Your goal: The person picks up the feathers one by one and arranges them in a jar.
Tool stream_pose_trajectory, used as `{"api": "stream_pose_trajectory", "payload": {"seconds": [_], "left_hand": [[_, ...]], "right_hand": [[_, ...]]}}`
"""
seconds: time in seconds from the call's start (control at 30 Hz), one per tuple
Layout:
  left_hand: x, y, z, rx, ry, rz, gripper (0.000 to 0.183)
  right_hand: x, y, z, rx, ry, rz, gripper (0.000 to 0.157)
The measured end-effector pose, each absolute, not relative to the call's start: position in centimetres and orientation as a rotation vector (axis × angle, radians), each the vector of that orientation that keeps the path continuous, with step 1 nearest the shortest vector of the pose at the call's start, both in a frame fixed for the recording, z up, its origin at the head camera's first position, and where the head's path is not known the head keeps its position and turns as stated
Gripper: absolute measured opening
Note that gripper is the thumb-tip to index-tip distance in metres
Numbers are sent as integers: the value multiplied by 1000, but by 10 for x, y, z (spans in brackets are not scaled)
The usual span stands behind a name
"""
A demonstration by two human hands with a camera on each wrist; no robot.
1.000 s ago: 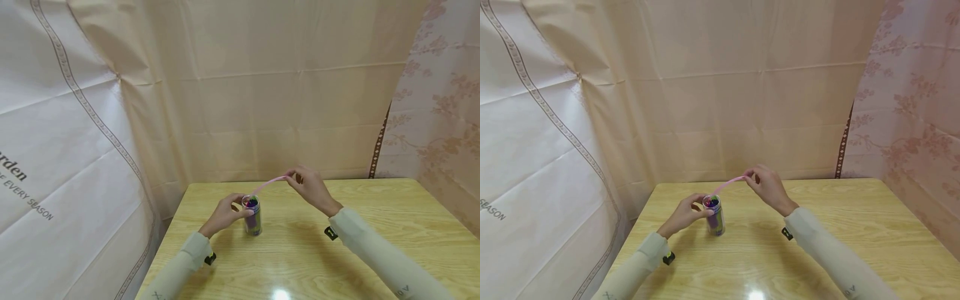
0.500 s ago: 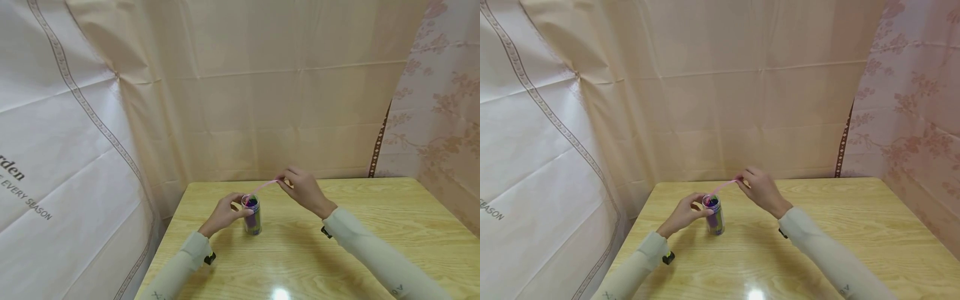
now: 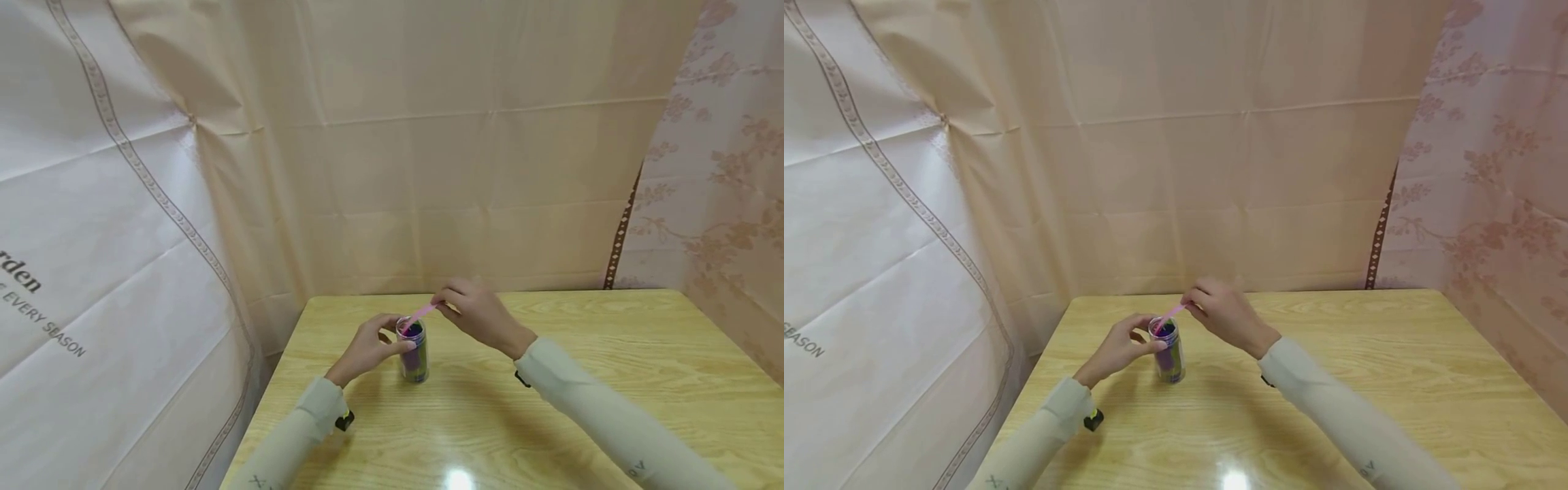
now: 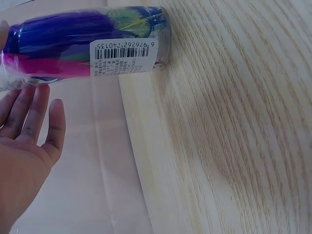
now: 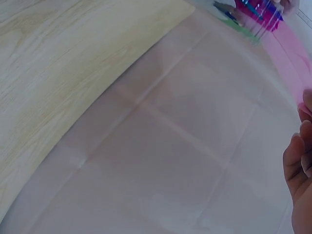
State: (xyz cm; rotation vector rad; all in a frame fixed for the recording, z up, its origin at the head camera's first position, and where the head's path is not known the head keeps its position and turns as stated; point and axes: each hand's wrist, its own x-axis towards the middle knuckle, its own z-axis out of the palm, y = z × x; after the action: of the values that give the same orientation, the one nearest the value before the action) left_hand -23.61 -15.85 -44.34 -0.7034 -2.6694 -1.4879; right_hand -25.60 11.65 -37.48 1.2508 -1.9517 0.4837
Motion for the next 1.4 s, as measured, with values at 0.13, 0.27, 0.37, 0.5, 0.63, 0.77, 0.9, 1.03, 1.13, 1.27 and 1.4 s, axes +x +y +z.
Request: {"api": "stream_pose_trajectory", "payload": {"seconds": [0.13, 0.27, 0.37, 0.5, 0.63, 0.77, 0.9, 1.03, 1.13, 1.27, 1.4], "left_hand": [[-235, -159, -443, -692, -2666, -1498, 56], [-236, -159, -443, -684, -2665, -1497, 55], [-236, -159, -443, -692, -2666, -1487, 55], [-238, -158, -443, -713, -2664, -1483, 54], [-237, -158, -442, -721, -2662, -1480, 52], [-238, -158, -442, -723, -2655, -1482, 52], [-238, -159, -444, -729, -2653, -1488, 53], [-237, -159, -445, -733, -2654, -1481, 55], [-237, -160, -445, -733, -2659, -1477, 56], [-236, -160, -444, -733, -2664, -1475, 57], [-236, -160, -443, -735, -2667, -1468, 58]], "right_hand": [[-257, 108, -378, 1297, -1973, 497, 17], [-258, 100, -381, 1335, -1990, 498, 15], [-258, 94, -385, 1359, -1995, 500, 16], [-258, 89, -389, 1377, -2023, 510, 14], [-257, 84, -390, 1405, -2068, 498, 10], [-257, 77, -392, 1423, -2107, 488, 10], [-257, 71, -395, 1426, -2140, 468, 11], [-256, 65, -395, 1419, -2194, 407, 11], [-255, 62, -394, 1407, -2255, 360, 9], [-254, 58, -392, 1388, -2317, 320, 7], [-254, 56, -390, 1371, -2348, 281, 6]]}}
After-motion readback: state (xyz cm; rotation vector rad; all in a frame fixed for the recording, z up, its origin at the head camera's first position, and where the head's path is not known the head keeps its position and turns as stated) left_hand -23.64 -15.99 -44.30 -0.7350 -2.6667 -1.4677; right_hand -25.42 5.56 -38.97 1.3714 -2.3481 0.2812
